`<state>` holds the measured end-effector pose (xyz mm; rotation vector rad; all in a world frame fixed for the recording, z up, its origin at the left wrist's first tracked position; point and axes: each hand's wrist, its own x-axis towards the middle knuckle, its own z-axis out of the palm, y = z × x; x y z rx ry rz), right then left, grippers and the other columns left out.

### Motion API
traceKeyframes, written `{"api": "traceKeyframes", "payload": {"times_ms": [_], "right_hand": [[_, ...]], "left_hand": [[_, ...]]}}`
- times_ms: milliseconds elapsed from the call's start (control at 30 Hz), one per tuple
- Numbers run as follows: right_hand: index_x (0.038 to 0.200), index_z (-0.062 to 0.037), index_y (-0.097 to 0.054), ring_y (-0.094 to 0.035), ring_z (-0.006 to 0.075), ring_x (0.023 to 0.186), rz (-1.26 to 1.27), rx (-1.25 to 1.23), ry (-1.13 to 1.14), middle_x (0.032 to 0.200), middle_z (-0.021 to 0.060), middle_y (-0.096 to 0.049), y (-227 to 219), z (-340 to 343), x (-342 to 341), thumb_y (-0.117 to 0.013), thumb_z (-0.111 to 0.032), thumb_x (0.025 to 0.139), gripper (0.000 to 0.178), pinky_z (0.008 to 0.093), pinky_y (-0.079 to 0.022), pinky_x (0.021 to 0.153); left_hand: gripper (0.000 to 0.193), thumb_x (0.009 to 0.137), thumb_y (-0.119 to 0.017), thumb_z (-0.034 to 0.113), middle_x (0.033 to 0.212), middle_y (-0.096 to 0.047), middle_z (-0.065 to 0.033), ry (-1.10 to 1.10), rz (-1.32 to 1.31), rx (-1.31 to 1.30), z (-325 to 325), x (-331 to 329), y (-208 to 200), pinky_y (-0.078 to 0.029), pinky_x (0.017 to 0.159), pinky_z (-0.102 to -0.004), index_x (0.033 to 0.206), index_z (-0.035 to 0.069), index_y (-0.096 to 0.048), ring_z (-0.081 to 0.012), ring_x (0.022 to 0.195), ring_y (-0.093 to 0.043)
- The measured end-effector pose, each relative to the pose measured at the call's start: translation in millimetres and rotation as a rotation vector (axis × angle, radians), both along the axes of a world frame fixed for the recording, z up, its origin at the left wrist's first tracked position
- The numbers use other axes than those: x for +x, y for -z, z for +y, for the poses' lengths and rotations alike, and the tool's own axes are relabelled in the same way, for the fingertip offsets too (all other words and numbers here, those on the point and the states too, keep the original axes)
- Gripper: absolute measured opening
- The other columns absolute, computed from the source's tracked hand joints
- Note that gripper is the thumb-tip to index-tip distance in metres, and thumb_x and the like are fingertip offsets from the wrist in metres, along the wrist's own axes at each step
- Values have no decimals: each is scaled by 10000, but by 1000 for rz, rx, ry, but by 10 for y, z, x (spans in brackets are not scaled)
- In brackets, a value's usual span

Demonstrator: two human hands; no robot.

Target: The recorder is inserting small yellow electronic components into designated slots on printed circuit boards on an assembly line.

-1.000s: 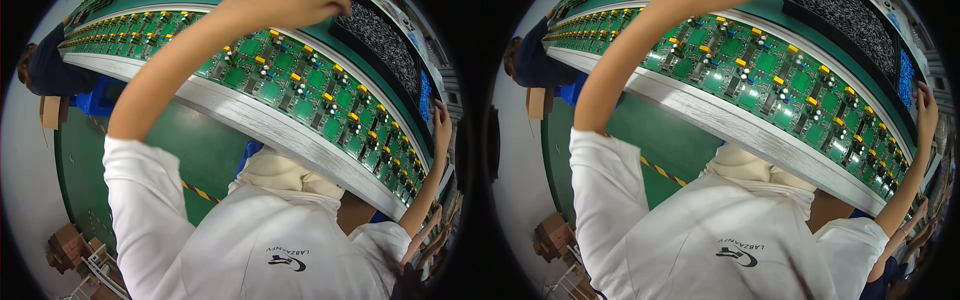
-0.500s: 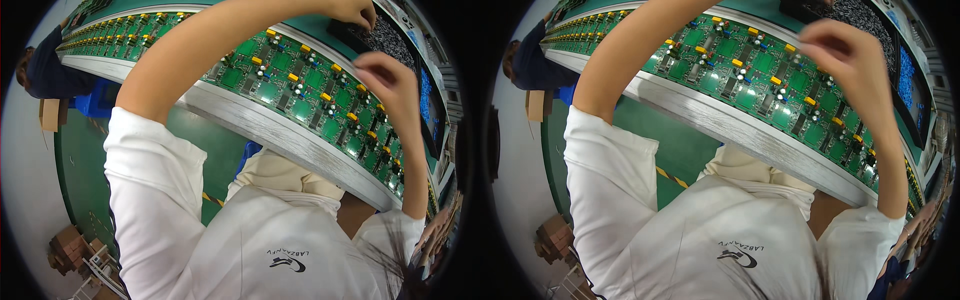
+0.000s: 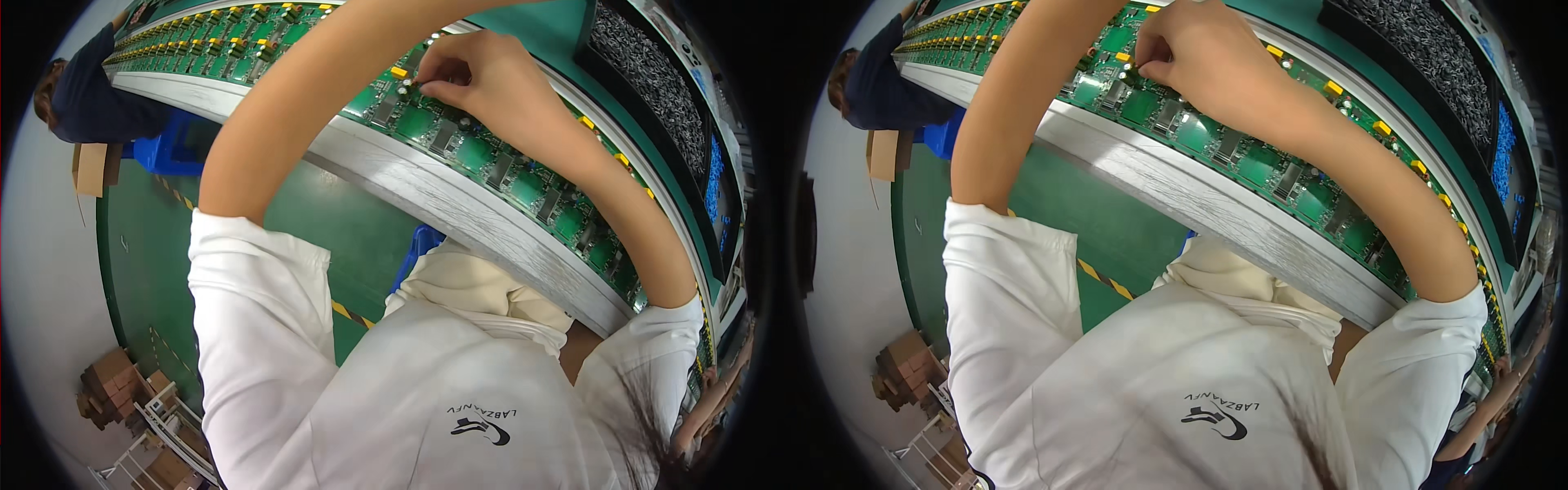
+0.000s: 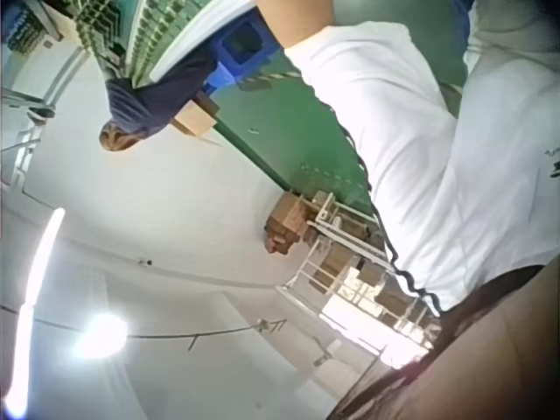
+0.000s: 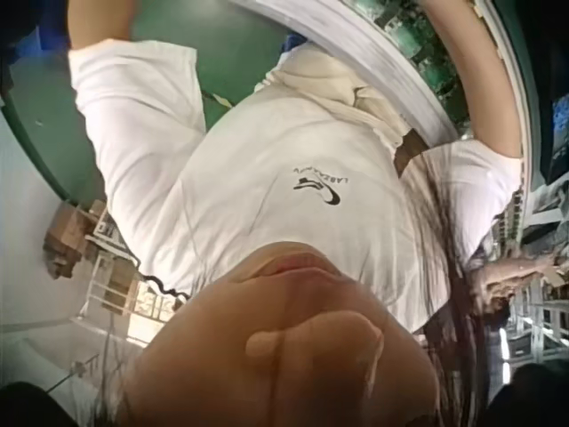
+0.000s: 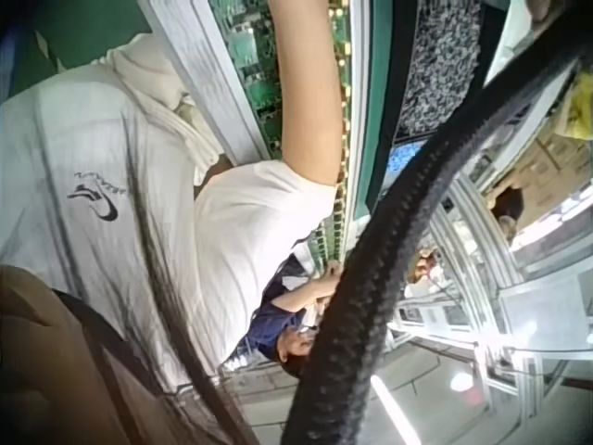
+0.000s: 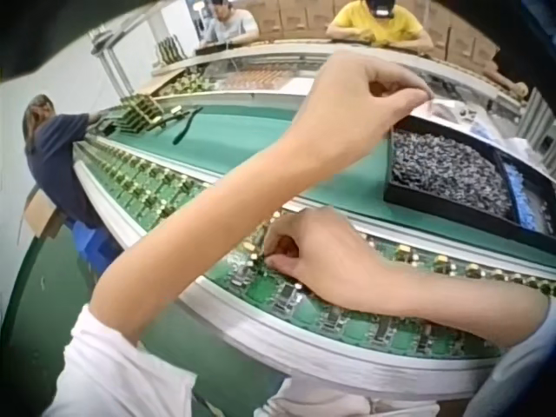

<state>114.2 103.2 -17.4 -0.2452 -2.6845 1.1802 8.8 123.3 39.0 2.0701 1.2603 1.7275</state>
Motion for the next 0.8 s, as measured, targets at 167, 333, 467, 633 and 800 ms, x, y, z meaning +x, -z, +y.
{"api": "traceKeyframes", "payload": {"times_ms": [167, 333, 467, 633, 800], "right_hand": [[857, 37, -651, -646, 188, 714, 22, 67, -11, 758, 104, -659, -53, -38, -9, -688, -58, 770, 134, 311, -502, 688], [857, 16, -661, -616, 181, 684, -16, 81, 6, 744, 90, -651, -30, -42, -21, -695, -63, 765, 125, 309, -487, 657], [867, -3, -671, -567, 157, 643, -11, 130, 13, 728, 68, -645, -21, -73, -5, -700, -74, 769, 124, 297, -465, 621], [880, -16, -678, -500, 127, 603, 3, 112, 22, 709, 49, -638, 21, -81, -17, -705, -88, 779, 127, 278, -435, 585], [882, -22, -680, -489, 127, 596, -1, 124, 45, 711, 49, -638, 40, -108, 7, -705, -90, 785, 121, 272, -431, 581]], "left_hand": [[160, 847, -663, 97, 711, -667, -41, -204, -23, -31, -715, -58, 15, -416, 534, -224, 925, -30, -721, -72, 603, -546], [142, 851, -662, 92, 776, -669, -20, -382, -172, -238, -1320, -85, 205, -404, 553, -226, 935, -1, -729, -61, 637, -535], [118, 835, -680, 89, 816, -661, -1, -515, -308, -316, -1717, -159, 432, -395, 631, -245, 927, 40, -736, -78, 710, -537], [140, 869, -656, 73, 863, -641, 11, -606, -326, -283, -2039, -266, 644, -364, 639, -194, 979, 54, -741, -47, 745, -503], [188, 918, -615, 70, 907, -617, 3, -690, -322, -363, -2189, -250, 684, -398, 726, -202, 1070, -8, -695, -70, 817, -522]]}}
